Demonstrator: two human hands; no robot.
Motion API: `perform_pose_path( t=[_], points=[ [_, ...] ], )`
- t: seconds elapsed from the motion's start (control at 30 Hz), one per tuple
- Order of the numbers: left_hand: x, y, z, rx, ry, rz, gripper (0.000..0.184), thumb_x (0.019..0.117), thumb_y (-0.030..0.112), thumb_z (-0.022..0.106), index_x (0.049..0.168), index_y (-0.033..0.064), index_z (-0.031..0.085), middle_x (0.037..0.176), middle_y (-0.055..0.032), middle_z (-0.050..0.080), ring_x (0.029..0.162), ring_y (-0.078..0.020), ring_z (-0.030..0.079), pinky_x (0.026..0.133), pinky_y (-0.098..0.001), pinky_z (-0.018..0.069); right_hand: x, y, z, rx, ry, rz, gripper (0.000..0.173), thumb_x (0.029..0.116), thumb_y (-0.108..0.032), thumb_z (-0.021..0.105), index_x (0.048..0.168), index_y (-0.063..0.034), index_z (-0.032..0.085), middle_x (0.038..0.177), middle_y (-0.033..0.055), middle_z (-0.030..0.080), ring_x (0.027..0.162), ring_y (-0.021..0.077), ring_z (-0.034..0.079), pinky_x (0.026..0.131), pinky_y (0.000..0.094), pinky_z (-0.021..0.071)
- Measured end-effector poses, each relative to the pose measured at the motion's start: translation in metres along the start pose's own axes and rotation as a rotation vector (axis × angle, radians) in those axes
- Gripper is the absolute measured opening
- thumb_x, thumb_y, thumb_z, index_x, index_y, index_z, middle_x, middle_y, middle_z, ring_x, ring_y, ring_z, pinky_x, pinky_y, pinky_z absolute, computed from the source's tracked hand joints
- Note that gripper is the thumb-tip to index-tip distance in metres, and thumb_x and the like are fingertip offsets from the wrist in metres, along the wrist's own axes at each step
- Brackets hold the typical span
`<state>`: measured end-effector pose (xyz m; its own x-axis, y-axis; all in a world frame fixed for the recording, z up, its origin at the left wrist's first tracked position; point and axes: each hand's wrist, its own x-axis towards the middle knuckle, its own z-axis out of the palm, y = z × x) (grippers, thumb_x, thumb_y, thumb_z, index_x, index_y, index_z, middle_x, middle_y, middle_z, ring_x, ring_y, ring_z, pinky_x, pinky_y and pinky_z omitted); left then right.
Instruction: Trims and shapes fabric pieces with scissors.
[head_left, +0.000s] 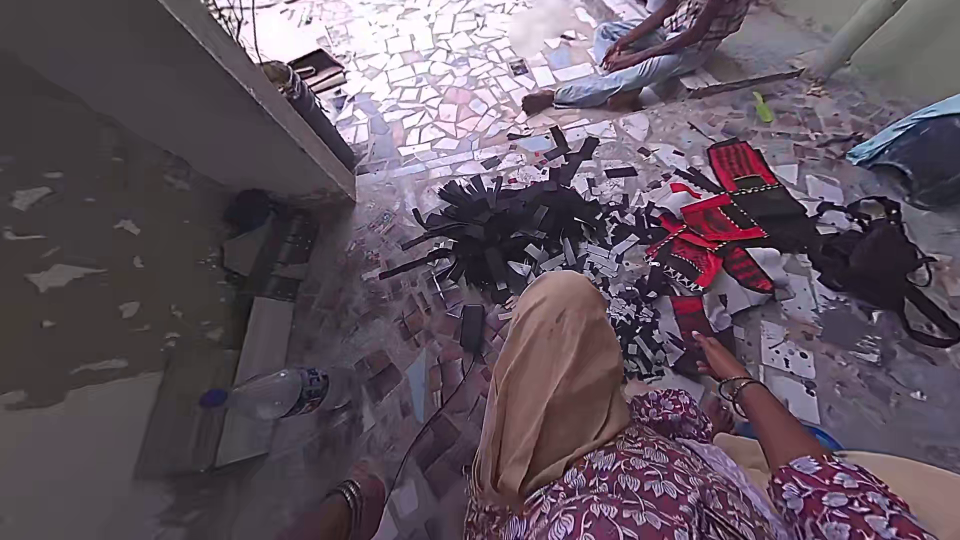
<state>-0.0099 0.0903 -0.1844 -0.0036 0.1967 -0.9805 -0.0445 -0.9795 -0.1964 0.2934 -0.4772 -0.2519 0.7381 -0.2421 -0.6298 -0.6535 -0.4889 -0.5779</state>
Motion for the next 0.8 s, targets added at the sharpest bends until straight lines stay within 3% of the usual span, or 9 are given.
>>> perform_pose_path(
  t=[0.07, 0.13, 0.2, 0.3, 0.43, 0.5, 0.6, 0.7, 0.8],
  points=[
    [-0.026, -0.009, -0.060, 0.041, 0.050, 0.025, 0.036, 0.0966, 0.022, 0.065, 0.111, -0.0104, 0.067, 0.123, -0.0304, 0.065, 0.120, -0.0469, 0.060, 0.099, -0.0671, 0.0450, 0.002, -0.002, 0.001, -0.023, -0.006, -0.002, 0.060, 0.1116, -0.047, 0.030, 0.144, 0.0012, 0.043, 0.132, 0.0254, 0.052, 0.096, 0.0296, 0.059, 0.083, 0.0455, 0.0487],
    [-0.048, -0.012, -0.120, 0.054, 0.146, -0.019, 0.034, 0.0958, 0.023, 0.065, 0.106, -0.0092, 0.068, 0.118, -0.0290, 0.067, 0.117, -0.0464, 0.062, 0.096, -0.0675, 0.0450, 0.001, -0.002, 0.004, -0.032, -0.016, 0.006, 0.061, 0.1113, -0.048, 0.029, 0.146, 0.0003, 0.042, 0.133, 0.0243, 0.052, 0.095, 0.0270, 0.059, 0.082, 0.0435, 0.0486],
    [-0.055, -0.006, -0.169, 0.019, 0.221, -0.013, 0.030, 0.0953, 0.022, 0.065, 0.097, -0.0078, 0.068, 0.104, -0.0251, 0.069, 0.102, -0.0418, 0.066, 0.086, -0.0637, 0.0483, -0.001, -0.002, 0.003, -0.021, -0.010, 0.018, 0.061, 0.1111, -0.049, 0.029, 0.146, -0.0003, 0.042, 0.134, 0.0232, 0.052, 0.094, 0.0256, 0.060, 0.082, 0.0421, 0.0489],
    [-0.036, 0.011, -0.208, -0.084, 0.280, 0.099, 0.024, 0.0941, 0.020, 0.064, 0.087, -0.0021, 0.069, 0.080, -0.0141, 0.067, 0.072, -0.0269, 0.063, 0.068, -0.0495, 0.0501, 0.001, -0.003, 0.001, 0.013, 0.000, 0.025, 0.061, 0.1108, -0.050, 0.029, 0.145, -0.0016, 0.043, 0.131, 0.0207, 0.052, 0.091, 0.0227, 0.059, 0.078, 0.0397, 0.0489],
    [0.007, 0.043, -0.229, -0.065, 0.253, 0.269, 0.026, 0.0929, 0.020, 0.068, 0.088, -0.0057, 0.071, 0.087, -0.0200, 0.070, 0.081, -0.0341, 0.067, 0.076, -0.0587, 0.0511, 0.005, -0.004, -0.006, 0.051, -0.003, 0.045, 0.061, 0.1108, -0.050, 0.028, 0.144, -0.0020, 0.044, 0.133, 0.0208, 0.052, 0.091, 0.0229, 0.060, 0.078, 0.0390, 0.0492],
    [0.027, 0.053, -0.238, -0.193, 0.228, 0.447, 0.022, 0.0953, 0.018, 0.068, 0.094, -0.0040, 0.073, 0.087, -0.0165, 0.071, 0.077, -0.0275, 0.065, 0.075, -0.0511, 0.0515, 0.004, -0.003, -0.008, 0.071, -0.005, 0.079, 0.063, 0.1107, -0.051, 0.026, 0.145, -0.0018, 0.044, 0.134, 0.0217, 0.052, 0.091, 0.0234, 0.061, 0.079, 0.0390, 0.0495],
    [0.031, 0.063, -0.255, -0.451, 0.344, 0.737, 0.017, 0.0944, 0.008, 0.067, 0.104, -0.0058, 0.069, 0.094, -0.0171, 0.068, 0.082, -0.0230, 0.062, 0.078, -0.0471, 0.0503, 0.003, -0.005, -0.013, 0.147, 0.047, 0.146, 0.068, 0.1096, -0.056, 0.021, 0.140, -0.0022, 0.049, 0.118, 0.0175, 0.058, 0.080, 0.0187, 0.059, 0.073, 0.0346, 0.0485],
    [0.035, 0.070, -0.276, -0.493, 0.498, 0.725, 0.024, 0.0951, 0.008, 0.066, 0.112, -0.0084, 0.067, 0.107, -0.0273, 0.067, 0.100, -0.0390, 0.064, 0.090, -0.0611, 0.0479, 0.010, -0.002, -0.017, 0.268, 0.095, 0.210, 0.059, 0.1115, -0.049, 0.025, 0.128, -0.0011, 0.055, 0.097, 0.0102, 0.058, 0.068, 0.0139, 0.057, 0.062, 0.0300, 0.0490],
    [0.068, 0.069, -0.291, -0.626, 0.591, 0.598, 0.034, 0.0953, 0.017, 0.067, 0.122, -0.0041, 0.067, 0.119, -0.0279, 0.067, 0.116, -0.0429, 0.062, 0.102, -0.0634, 0.0439, 0.020, 0.007, -0.023, 0.294, 0.094, 0.267, 0.040, 0.1107, -0.037, 0.039, 0.123, -0.0028, 0.057, 0.089, 0.0079, 0.058, 0.064, 0.0130, 0.056, 0.057, 0.0279, 0.0477]
  ],
)
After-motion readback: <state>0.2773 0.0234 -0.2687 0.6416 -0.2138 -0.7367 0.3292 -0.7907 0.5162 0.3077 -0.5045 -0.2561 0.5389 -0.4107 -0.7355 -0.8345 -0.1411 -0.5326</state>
